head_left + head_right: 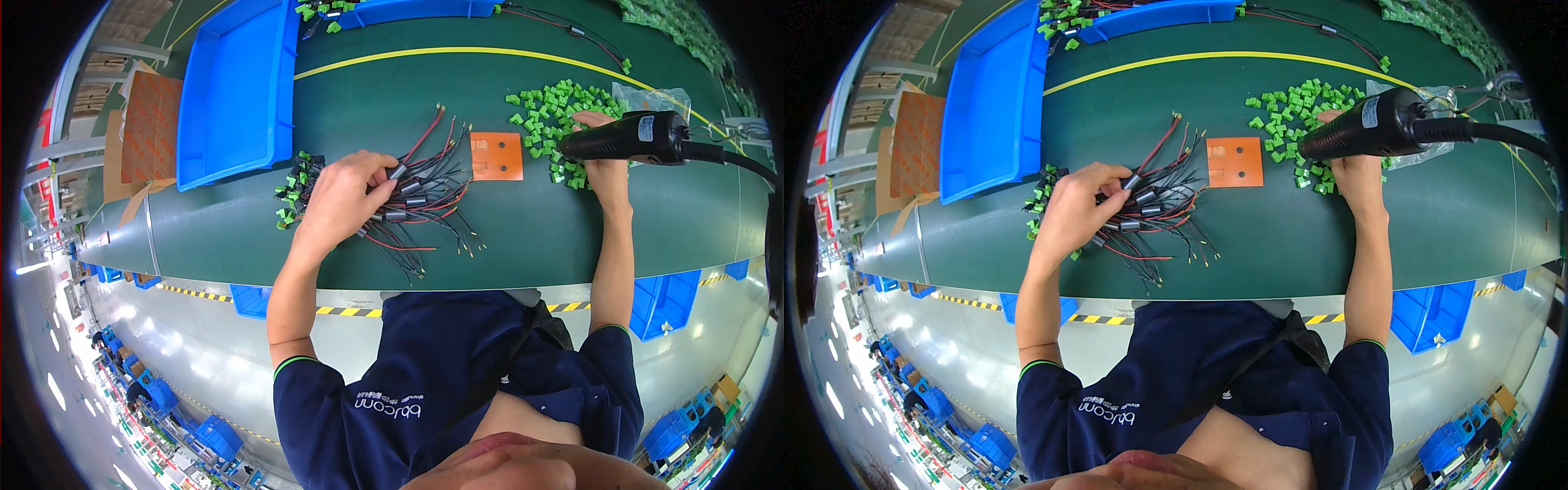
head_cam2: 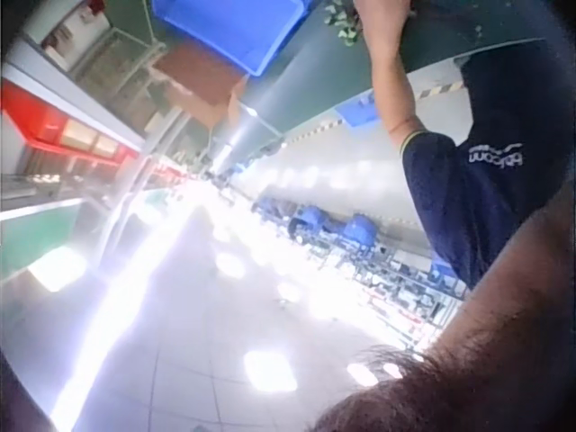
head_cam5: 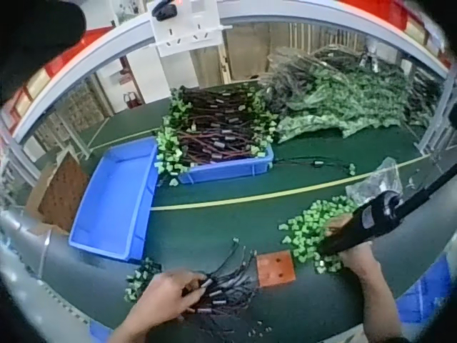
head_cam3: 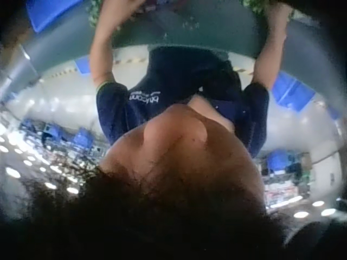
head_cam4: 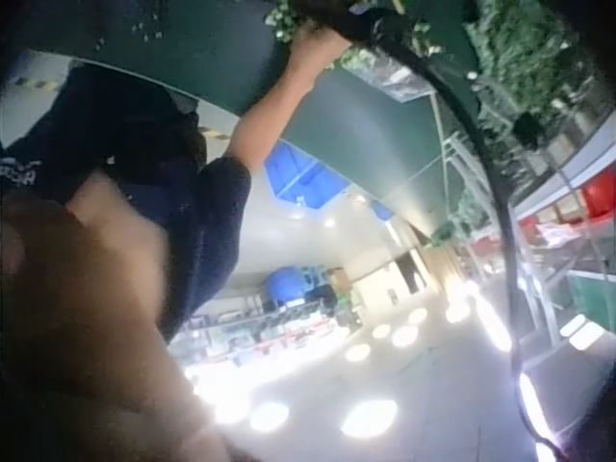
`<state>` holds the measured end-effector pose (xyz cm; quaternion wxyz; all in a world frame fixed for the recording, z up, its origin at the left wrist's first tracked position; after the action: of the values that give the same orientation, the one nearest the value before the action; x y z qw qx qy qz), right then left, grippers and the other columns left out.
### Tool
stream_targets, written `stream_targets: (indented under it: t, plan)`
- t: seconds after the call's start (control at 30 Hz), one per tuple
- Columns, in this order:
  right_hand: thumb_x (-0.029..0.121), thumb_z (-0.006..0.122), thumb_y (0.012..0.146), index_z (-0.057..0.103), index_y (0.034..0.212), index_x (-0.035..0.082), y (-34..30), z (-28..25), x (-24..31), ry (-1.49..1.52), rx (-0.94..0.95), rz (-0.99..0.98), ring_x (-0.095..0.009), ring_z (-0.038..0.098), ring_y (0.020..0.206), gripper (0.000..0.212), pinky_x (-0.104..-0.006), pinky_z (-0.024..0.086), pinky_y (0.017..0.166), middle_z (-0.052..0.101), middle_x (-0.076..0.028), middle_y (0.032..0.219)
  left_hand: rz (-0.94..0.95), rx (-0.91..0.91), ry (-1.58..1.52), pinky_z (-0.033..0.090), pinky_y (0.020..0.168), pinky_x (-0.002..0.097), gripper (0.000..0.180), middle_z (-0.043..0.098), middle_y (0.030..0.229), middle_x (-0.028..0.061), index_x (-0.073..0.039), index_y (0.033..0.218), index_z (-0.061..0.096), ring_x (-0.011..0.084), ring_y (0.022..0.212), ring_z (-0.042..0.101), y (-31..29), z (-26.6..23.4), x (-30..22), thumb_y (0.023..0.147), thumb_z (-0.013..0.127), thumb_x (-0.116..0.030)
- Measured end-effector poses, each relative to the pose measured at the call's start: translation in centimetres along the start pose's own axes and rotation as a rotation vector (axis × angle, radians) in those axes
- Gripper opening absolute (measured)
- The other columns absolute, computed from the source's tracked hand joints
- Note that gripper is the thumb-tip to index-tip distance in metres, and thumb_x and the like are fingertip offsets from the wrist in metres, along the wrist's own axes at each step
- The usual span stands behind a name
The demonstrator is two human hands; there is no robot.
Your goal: The person assembles wire harnesses by inserting wire ends into green connectors and tightening the connector screws using an electric screwdriver.
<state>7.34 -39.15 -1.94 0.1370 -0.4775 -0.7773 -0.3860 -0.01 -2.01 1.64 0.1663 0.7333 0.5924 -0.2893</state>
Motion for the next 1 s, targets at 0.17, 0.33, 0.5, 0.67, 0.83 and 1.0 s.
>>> stream_targets:
  t: [0.17, 0.33, 0.5, 0.67, 0.83, 1.0]
  plan:
    - [-0.012, 0.063, 0.090, 0.071, 0.118, 0.003, -1.4, -0.1, -2.6, 0.057, 0.056, 0.189, -0.024, 0.068, 0.107, 0.033, -0.0367, 0.053, 0.095, 0.072, -0.011, 0.119, -0.037, 0.021, 0.026, 0.054, 0.070, 0.0372, 0.051, 0.068, 0.093, 0.0131, -0.005, 0.133, 0.065, 0.0244, 0.074, 0.069, 0.1, -0.3, -0.6, 0.085, 0.080, -0.008]
    - [-0.013, 0.061, 0.091, 0.071, 0.121, 0.002, -2.5, 0.3, -5.9, 0.010, 0.055, 0.246, -0.018, 0.068, 0.105, 0.035, -0.0342, 0.054, 0.093, 0.072, -0.009, 0.122, 0.011, 0.032, 0.057, 0.052, 0.071, 0.0421, 0.049, 0.067, 0.095, 0.0150, -0.004, 0.130, 0.067, 0.0300, 0.075, 0.066, 1.1, -1.4, -1.6, 0.083, 0.079, -0.007]
    - [-0.001, 0.068, 0.097, 0.071, 0.119, 0.000, -1.2, -1.0, -5.4, 0.208, -0.069, 0.158, -0.015, 0.068, 0.103, 0.022, -0.0328, 0.055, 0.090, 0.074, -0.010, 0.115, 0.200, -0.050, 0.275, 0.050, 0.074, 0.0452, 0.038, 0.063, 0.102, 0.0160, -0.002, 0.121, 0.068, 0.0392, 0.085, 0.064, 2.1, -3.7, -1.9, 0.083, 0.072, 0.000]
    - [0.016, 0.070, 0.102, 0.068, 0.127, 0.003, 2.8, -0.7, -2.7, 0.341, -0.079, 0.179, -0.012, 0.067, 0.103, 0.028, -0.0284, 0.054, 0.086, 0.074, -0.007, 0.111, 0.119, 0.041, 0.432, 0.049, 0.086, 0.0468, 0.022, 0.063, 0.105, 0.0121, -0.005, 0.105, 0.069, 0.0347, 0.102, 0.064, 5.2, -0.9, 0.5, 0.083, 0.070, -0.008]
    - [0.011, 0.071, 0.101, 0.066, 0.132, 0.000, 5.0, 2.1, -1.2, 0.886, -0.066, 0.429, -0.011, 0.068, 0.097, 0.034, -0.0253, 0.056, 0.088, 0.075, -0.010, 0.114, 0.144, -0.221, 0.238, 0.052, 0.085, 0.0460, 0.033, 0.066, 0.101, 0.0147, -0.002, 0.106, 0.070, 0.0371, 0.100, 0.065, 7.6, 0.3, 0.4, 0.086, 0.081, -0.026]
    - [0.009, 0.073, 0.099, 0.070, 0.125, 0.001, 5.6, 5.2, 0.0, 1.137, 0.047, 0.524, -0.015, 0.071, 0.100, 0.028, -0.0277, 0.061, 0.088, 0.075, -0.013, 0.118, 0.202, -0.263, 0.277, 0.053, 0.083, 0.0429, 0.027, 0.067, 0.100, 0.0159, -0.001, 0.106, 0.072, 0.0353, 0.098, 0.067, 9.2, 1.6, -0.4, 0.087, 0.079, -0.019]
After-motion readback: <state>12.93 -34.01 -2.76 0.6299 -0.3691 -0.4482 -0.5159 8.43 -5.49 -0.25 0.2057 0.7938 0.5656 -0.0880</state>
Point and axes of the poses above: each hand's wrist, its own y-axis towards the middle knuckle, its own z-axis out of the palm, x = y × z, the point moved 7 cm from there along y, towards the middle knuckle
